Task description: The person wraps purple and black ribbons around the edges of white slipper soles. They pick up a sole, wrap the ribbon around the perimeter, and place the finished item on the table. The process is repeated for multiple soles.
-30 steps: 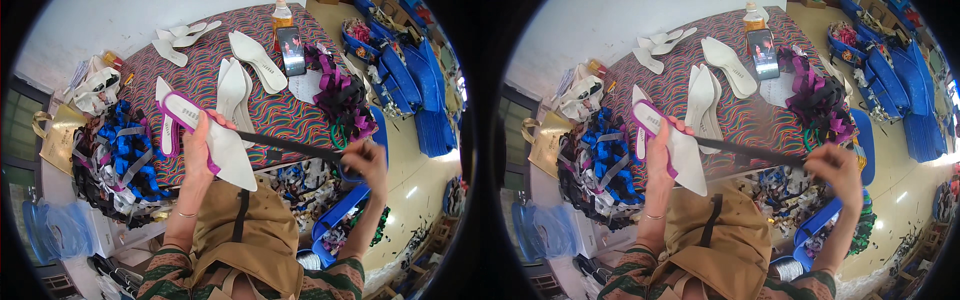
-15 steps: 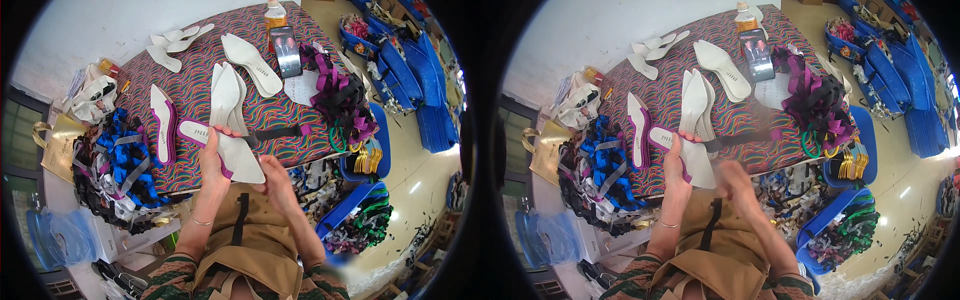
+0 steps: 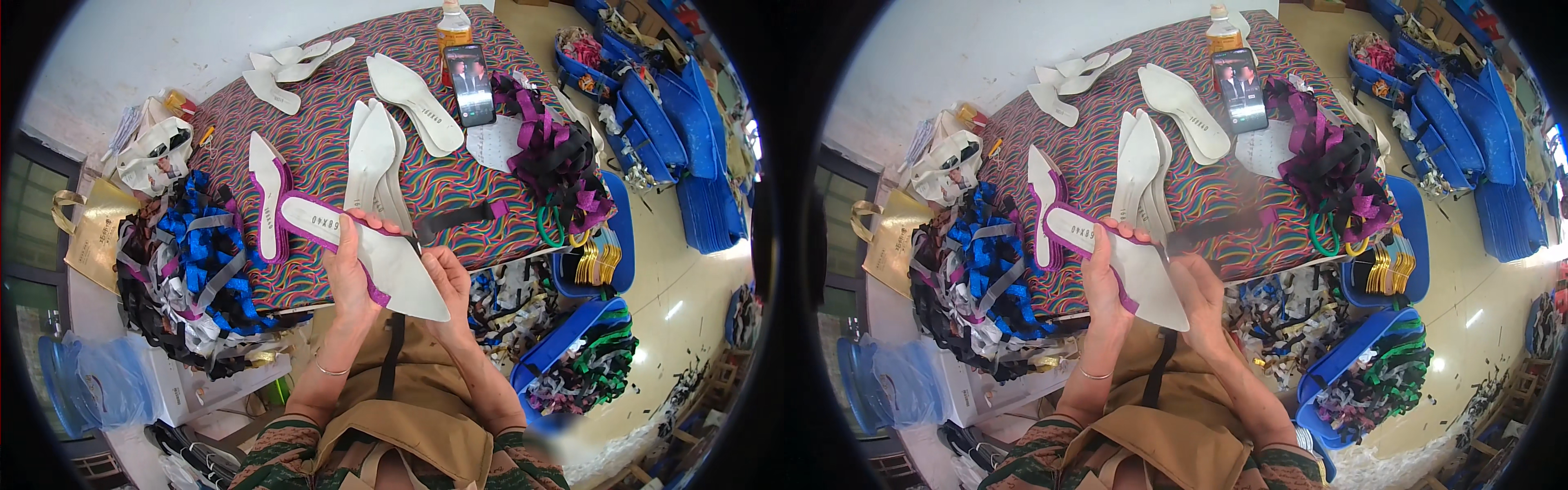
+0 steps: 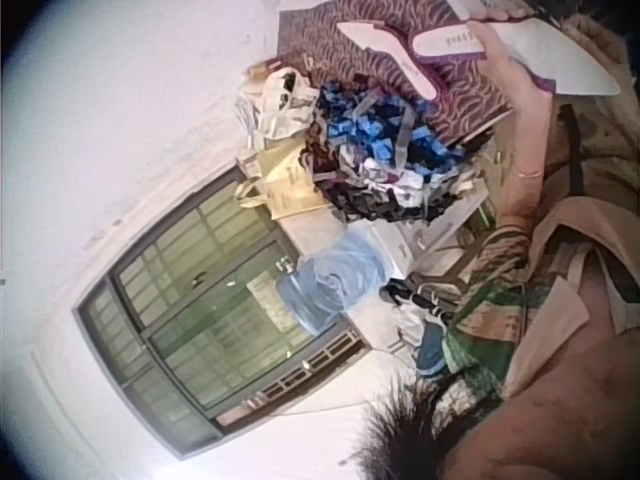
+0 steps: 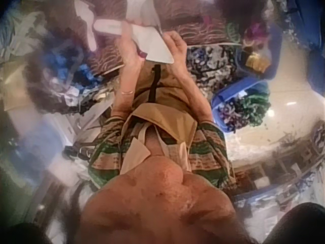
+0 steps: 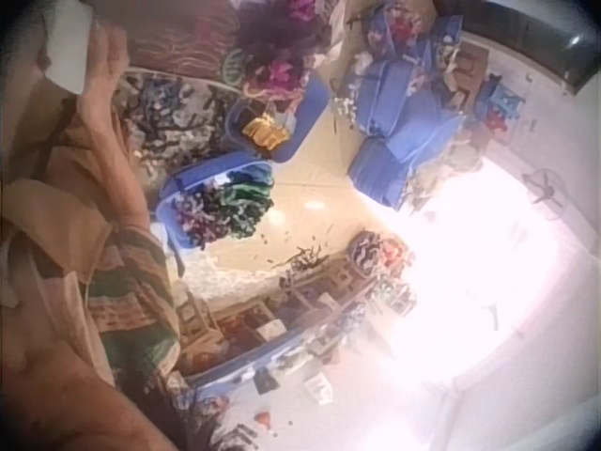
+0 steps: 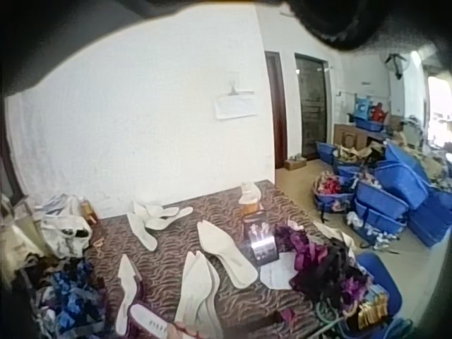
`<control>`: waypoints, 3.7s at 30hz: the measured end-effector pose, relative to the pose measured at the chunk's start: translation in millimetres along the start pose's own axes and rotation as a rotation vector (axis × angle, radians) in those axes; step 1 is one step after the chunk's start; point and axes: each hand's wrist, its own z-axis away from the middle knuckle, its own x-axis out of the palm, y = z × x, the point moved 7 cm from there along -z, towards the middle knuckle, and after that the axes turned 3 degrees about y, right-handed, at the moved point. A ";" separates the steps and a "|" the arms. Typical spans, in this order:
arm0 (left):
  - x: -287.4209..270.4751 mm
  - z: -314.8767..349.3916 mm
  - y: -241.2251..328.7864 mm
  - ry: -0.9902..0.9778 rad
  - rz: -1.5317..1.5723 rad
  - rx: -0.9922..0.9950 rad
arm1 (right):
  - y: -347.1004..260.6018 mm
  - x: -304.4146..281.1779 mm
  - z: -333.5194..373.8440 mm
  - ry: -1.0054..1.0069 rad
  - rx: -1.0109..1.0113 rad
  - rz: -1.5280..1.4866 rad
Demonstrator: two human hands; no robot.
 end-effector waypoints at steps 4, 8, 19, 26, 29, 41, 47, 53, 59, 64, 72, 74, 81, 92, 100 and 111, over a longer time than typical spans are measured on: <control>8.5 6.6 4.2 -0.109 -0.016 0.011 | -15.6 -3.9 -0.6 0.011 0.065 -0.050; 18.4 17.5 5.5 -0.109 0.008 0.045 | -14.7 -6.4 -11.4 -0.153 0.322 -0.388; 14.9 31.3 2.9 -0.308 -0.162 -0.019 | -69.3 24.8 15.6 -0.277 -0.374 1.026; 16.5 50.8 -13.0 -0.294 -0.532 -0.234 | -83.8 8.4 4.6 -0.065 -0.201 0.776; 21.7 61.6 -24.8 -0.388 -0.540 -0.256 | -83.4 29.5 -6.4 -0.112 -0.090 0.573; 9.6 57.8 -16.3 -0.333 -0.720 -0.261 | -77.4 42.3 -21.0 -0.146 -0.125 0.669; -24.4 42.0 -15.1 -0.118 -0.785 -0.173 | -51.7 8.0 15.4 -0.093 -0.181 0.876; -7.8 40.0 -7.6 -0.180 -0.837 -0.119 | -17.9 -21.8 43.0 0.047 0.045 0.557; 2.6 36.9 -0.5 -0.113 -0.774 0.030 | -17.9 -28.3 45.4 0.056 -0.024 0.625; 9.2 22.8 3.3 -0.202 -0.726 0.104 | -52.5 3.7 44.9 -0.019 -0.592 1.176; 11.8 20.9 -12.8 -0.245 0.122 -0.269 | -62.0 22.6 48.5 0.029 -0.792 1.050; 16.8 26.4 -8.8 -0.327 0.172 -0.305 | -54.1 9.3 34.9 0.064 -0.378 0.857; 44.9 28.8 23.8 -0.315 0.122 -0.453 | -21.3 -19.5 30.9 -0.270 -0.036 0.434; 21.2 24.5 49.5 -0.368 -0.157 -0.421 | -43.1 -13.5 42.1 -0.390 -0.074 0.673; -47.4 37.8 107.9 -0.398 -0.784 -0.294 | -67.9 14.5 35.2 -0.653 -0.172 1.031; -54.8 -0.5 127.9 -0.191 -1.291 0.748 | -71.6 -25.7 4.6 0.097 -0.333 0.868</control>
